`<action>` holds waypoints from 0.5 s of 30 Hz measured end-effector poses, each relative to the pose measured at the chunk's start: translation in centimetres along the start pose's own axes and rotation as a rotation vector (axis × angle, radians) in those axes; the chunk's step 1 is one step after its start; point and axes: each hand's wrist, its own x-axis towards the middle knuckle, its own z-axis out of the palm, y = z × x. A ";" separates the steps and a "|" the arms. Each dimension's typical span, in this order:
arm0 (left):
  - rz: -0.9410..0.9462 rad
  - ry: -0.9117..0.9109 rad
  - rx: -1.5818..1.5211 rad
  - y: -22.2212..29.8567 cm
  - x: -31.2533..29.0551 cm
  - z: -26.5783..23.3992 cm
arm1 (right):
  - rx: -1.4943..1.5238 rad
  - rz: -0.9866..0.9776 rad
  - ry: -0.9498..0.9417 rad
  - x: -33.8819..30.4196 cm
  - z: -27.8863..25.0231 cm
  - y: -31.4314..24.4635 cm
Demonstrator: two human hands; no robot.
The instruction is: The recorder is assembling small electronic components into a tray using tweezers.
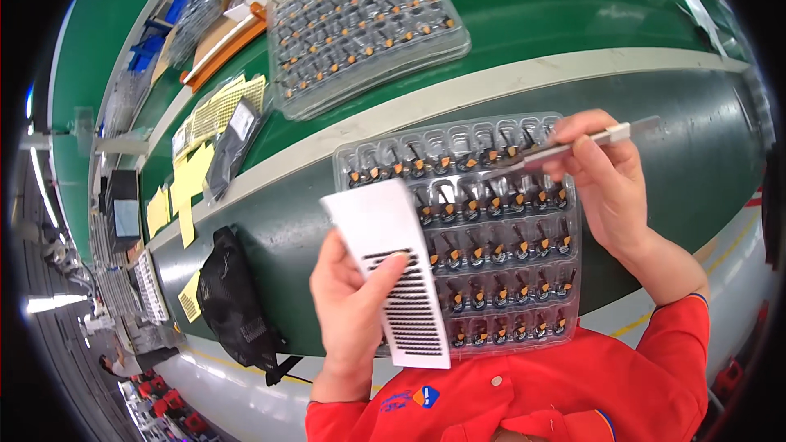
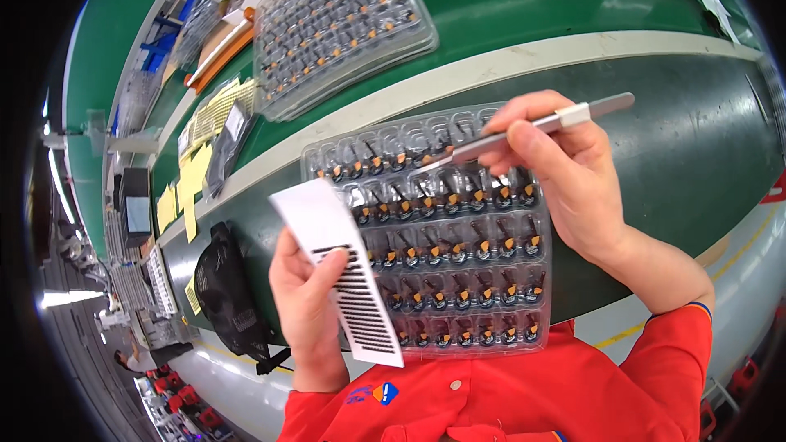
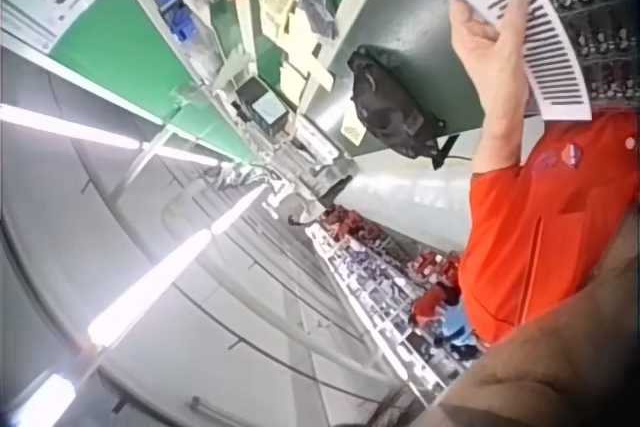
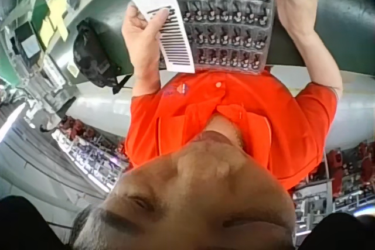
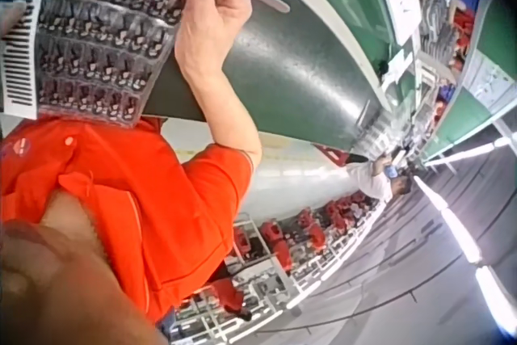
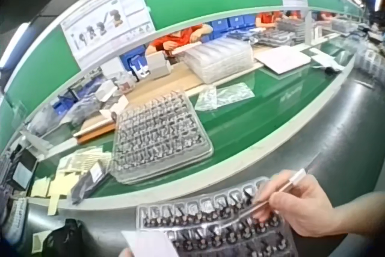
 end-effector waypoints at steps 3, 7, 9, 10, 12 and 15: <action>-0.122 -0.096 -0.058 0.0 0.0 0.9 | 0.073 -0.022 -0.109 -0.8 1.1 -1.2; -0.130 -0.159 -0.040 0.0 -0.4 1.5 | -0.270 -0.023 -0.300 -1.2 1.9 -1.6; -0.139 -0.153 -0.020 -0.2 -0.4 1.5 | -0.330 -0.064 -0.318 -1.2 1.9 -1.1; -0.143 -0.150 -0.009 -0.3 -0.4 1.4 | -0.360 -0.084 -0.328 -1.2 1.9 -1.0; -0.141 -0.150 -0.004 -0.4 -0.3 1.4 | -0.358 -0.075 -0.319 -1.4 2.0 -0.9; -0.136 -0.151 0.010 -0.4 -0.3 1.2 | -0.355 -0.060 -0.299 -1.4 2.2 -0.8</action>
